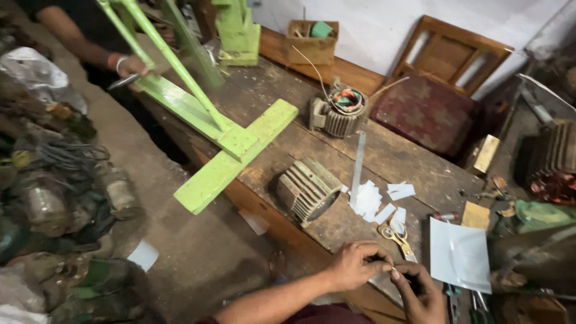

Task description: The person cuts small rectangular pieces of white insulating material using scissors and inserts them into the slots of a cylindrical motor stator. The person repeatedly cuts and places the pieces into the stator slots on a cluttered workbench.

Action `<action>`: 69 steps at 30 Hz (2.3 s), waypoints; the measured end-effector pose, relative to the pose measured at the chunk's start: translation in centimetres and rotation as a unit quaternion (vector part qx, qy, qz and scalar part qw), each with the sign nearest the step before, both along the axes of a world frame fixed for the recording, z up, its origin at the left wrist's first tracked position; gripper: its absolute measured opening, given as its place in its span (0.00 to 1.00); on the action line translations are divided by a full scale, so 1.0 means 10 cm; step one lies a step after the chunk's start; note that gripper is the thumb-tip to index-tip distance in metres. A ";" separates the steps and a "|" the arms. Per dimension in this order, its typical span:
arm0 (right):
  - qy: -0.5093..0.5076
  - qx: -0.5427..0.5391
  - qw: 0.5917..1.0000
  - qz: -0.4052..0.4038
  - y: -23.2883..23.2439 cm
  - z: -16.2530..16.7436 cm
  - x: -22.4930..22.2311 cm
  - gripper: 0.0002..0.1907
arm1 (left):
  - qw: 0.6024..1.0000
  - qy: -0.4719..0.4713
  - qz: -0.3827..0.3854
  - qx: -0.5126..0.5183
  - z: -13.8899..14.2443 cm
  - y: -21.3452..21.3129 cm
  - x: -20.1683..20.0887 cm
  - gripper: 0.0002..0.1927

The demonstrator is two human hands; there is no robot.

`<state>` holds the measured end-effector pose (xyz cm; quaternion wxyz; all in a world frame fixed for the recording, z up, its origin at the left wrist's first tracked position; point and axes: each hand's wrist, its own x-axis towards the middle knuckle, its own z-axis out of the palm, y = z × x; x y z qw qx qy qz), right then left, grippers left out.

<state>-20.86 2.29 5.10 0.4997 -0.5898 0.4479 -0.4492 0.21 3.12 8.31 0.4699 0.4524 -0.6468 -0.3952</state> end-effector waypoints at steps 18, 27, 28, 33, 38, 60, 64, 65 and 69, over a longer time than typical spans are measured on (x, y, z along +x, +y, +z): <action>0.009 0.100 0.990 -0.098 -0.21 -0.34 0.00 0.07 | 0.996 -0.034 -0.047 -0.067 -0.31 -0.62 -0.15 0.12; 0.153 -0.026 0.983 -0.096 -0.20 -0.26 0.11 0.08 | 0.995 -0.079 -0.053 0.041 -0.52 -0.57 -0.11 0.04; 0.164 -0.016 0.981 -0.099 -0.26 -0.30 0.11 0.08 | 0.994 -0.098 -0.054 -0.005 -0.57 -0.64 -0.12 0.04; 0.436 -0.220 0.866 -0.108 -0.95 -0.36 0.01 0.24 | 0.842 -0.469 0.011 -0.267 -0.92 -1.08 -0.27 0.07; 0.463 -0.113 0.879 -0.030 -1.08 -0.41 -0.12 0.24 | 0.830 -0.524 -0.060 -0.180 -1.34 -0.68 -0.43 0.09; 0.531 -0.076 0.843 0.041 -0.79 -0.78 0.04 0.18 | 0.824 -0.554 -0.010 -0.119 -1.57 -0.32 -0.40 0.30; 0.560 -0.162 0.812 0.015 -0.77 -0.80 0.06 0.21 | 0.836 -0.537 -0.026 -0.105 -1.52 -0.38 -0.43 0.24; 0.570 -0.168 0.804 0.014 -0.81 -0.79 0.06 0.22 | 0.841 -0.532 -0.026 -0.097 -1.52 -0.41 -0.45 0.22; 0.494 0.011 0.869 -0.008 -0.99 -0.66 0.00 0.20 | 0.855 -0.509 -0.030 -0.099 -1.45 -0.57 -0.51 0.18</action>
